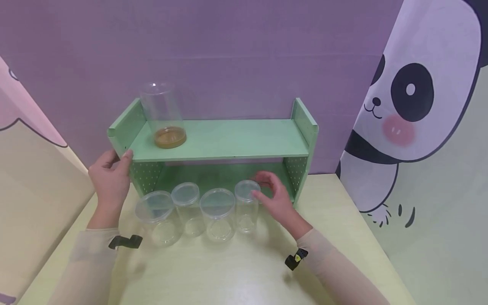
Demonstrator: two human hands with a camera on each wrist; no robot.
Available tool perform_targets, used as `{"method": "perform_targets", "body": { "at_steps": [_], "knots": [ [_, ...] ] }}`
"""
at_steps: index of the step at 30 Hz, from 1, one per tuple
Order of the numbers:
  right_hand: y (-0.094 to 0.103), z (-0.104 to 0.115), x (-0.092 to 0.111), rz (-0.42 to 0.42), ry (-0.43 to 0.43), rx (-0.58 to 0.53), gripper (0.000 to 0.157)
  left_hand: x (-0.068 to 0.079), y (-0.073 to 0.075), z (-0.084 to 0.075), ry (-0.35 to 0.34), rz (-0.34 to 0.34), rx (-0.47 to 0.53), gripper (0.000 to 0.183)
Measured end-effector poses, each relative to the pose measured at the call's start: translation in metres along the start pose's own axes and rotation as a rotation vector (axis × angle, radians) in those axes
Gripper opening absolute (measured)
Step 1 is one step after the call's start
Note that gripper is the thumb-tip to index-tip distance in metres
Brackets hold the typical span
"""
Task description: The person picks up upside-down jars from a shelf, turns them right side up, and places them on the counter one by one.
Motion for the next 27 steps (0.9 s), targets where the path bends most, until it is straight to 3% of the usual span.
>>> {"method": "perform_targets", "body": {
  "at_steps": [6, 8, 11, 16, 19, 27],
  "knots": [
    [0.058, 0.048, -0.013, -0.439, 0.254, 0.078, 0.02, 0.0, 0.001, 0.002, 0.018, 0.001, 0.003, 0.027],
    [0.079, 0.061, -0.017, -0.567, 0.301, 0.14, 0.019, 0.0, 0.001, 0.001, 0.017, 0.0, 0.005, 0.027],
    [0.103, 0.07, -0.026, -0.667, 0.295, 0.241, 0.028, 0.001, 0.001, -0.001, 0.015, 0.0, 0.01, 0.027],
    [0.121, 0.064, -0.043, -0.622, 0.181, 0.39, 0.047, 0.0, 0.0, -0.002, 0.019, -0.008, 0.012, 0.026],
    [0.123, 0.059, -0.047, -0.577, 0.147, 0.446, 0.044, 0.001, 0.0, -0.001, 0.036, -0.003, -0.004, 0.028],
    [0.122, 0.062, -0.047, -0.572, 0.243, 0.52, 0.034, 0.002, -0.001, -0.002, 0.039, -0.005, 0.0, 0.029]
  ]
}}
Point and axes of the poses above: each hand's wrist, its own x-axis away from the middle knuckle, its own y-axis out of the back of the hand, z = x × y, the point moved 7 cm from there along -x, towards the middle knuckle, and after that the axes turned 6 degrees about -z, right-handed, at the moved point
